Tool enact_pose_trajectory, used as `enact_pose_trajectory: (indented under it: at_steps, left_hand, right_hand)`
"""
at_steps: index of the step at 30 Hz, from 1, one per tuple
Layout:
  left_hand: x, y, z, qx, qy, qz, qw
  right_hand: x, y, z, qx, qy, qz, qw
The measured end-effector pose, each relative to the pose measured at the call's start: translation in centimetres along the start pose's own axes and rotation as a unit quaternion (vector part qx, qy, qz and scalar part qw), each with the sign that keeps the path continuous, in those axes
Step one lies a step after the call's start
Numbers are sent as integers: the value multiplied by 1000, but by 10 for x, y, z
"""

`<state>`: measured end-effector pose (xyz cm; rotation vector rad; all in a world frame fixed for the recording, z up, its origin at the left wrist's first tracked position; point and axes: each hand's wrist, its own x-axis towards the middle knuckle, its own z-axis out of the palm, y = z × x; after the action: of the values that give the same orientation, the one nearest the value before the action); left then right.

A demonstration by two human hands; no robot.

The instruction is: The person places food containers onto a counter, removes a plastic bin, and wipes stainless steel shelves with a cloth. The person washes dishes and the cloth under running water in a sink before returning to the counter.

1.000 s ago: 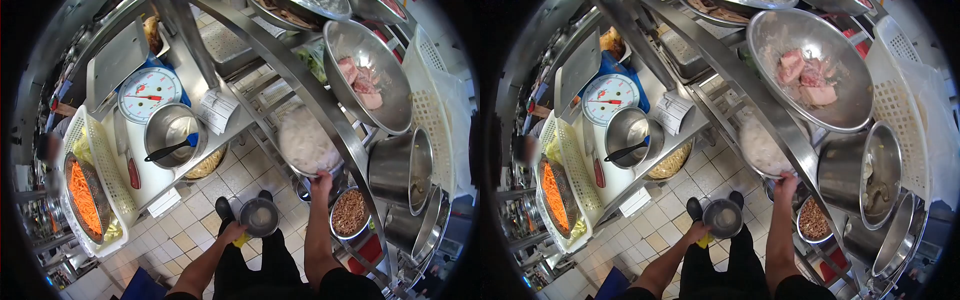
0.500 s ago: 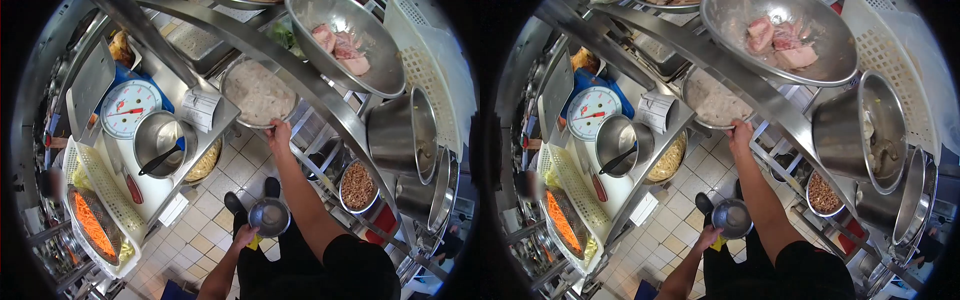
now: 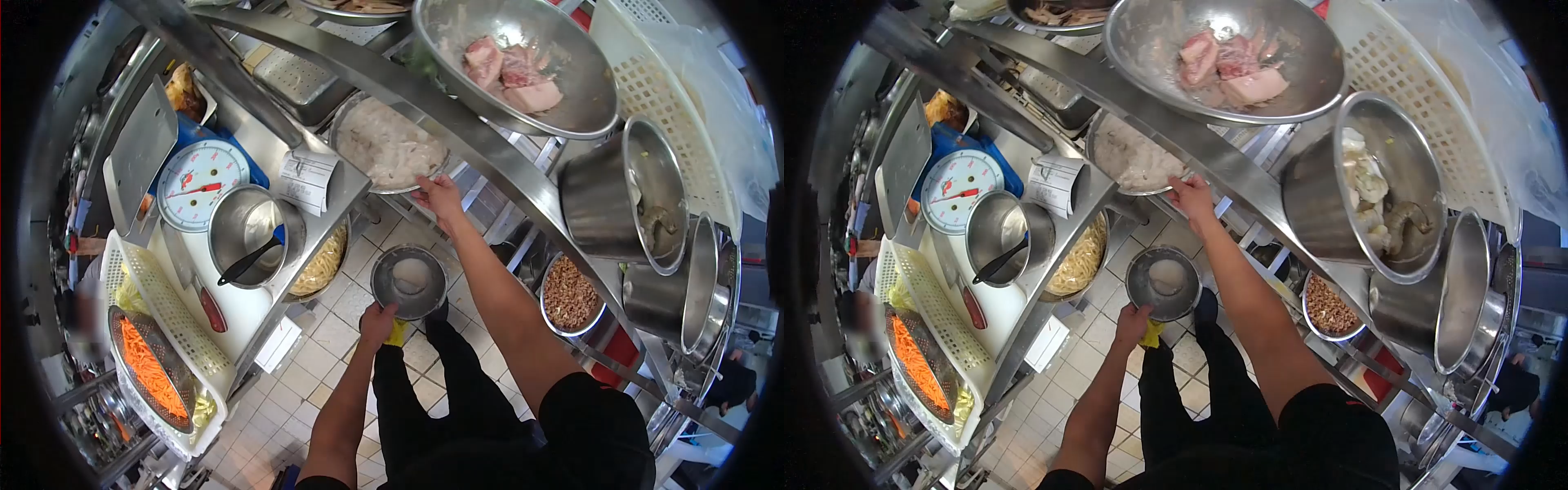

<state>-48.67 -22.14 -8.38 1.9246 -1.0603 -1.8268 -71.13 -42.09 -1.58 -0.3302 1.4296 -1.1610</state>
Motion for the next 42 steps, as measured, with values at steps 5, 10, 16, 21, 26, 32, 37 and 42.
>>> enact_pose_trajectory:
  at_steps: [5, 10, 16, 21, 26, 32, 37, 42]
  left_hand:
    - [12, 36, 12, -49, -13, 8, 999]
    - [17, 56, 31, -70, -31, 30, 997]
    - [14, 88, 52, 78, -152, 53, 984]
    - [-20, 87, 79, 60, -314, 131, 939]
    - [10, -24, 24, -153, -173, -4, 973]
    - [7, -62, -131, -339, 107, -37, 934]
    - [58, -94, -244, -328, 129, 63, 934]
    - [130, -161, -315, -238, 37, 141, 960]
  right_hand:
    - [1, 4, 8, 77, -16, 8, 997]
    - [-14, -1, -25, -244, -75, -74, 964]
    - [-73, 32, -142, -535, -87, -128, 830]
    - [-93, 9, -219, -453, 36, -44, 890]
    - [-56, 63, -267, -98, 139, -74, 983]
    - [-113, 53, -199, 230, 263, -3, 937]
    - [-152, 169, -109, -79, 206, 17, 975]
    - [-39, 160, 88, -243, -69, -259, 932]
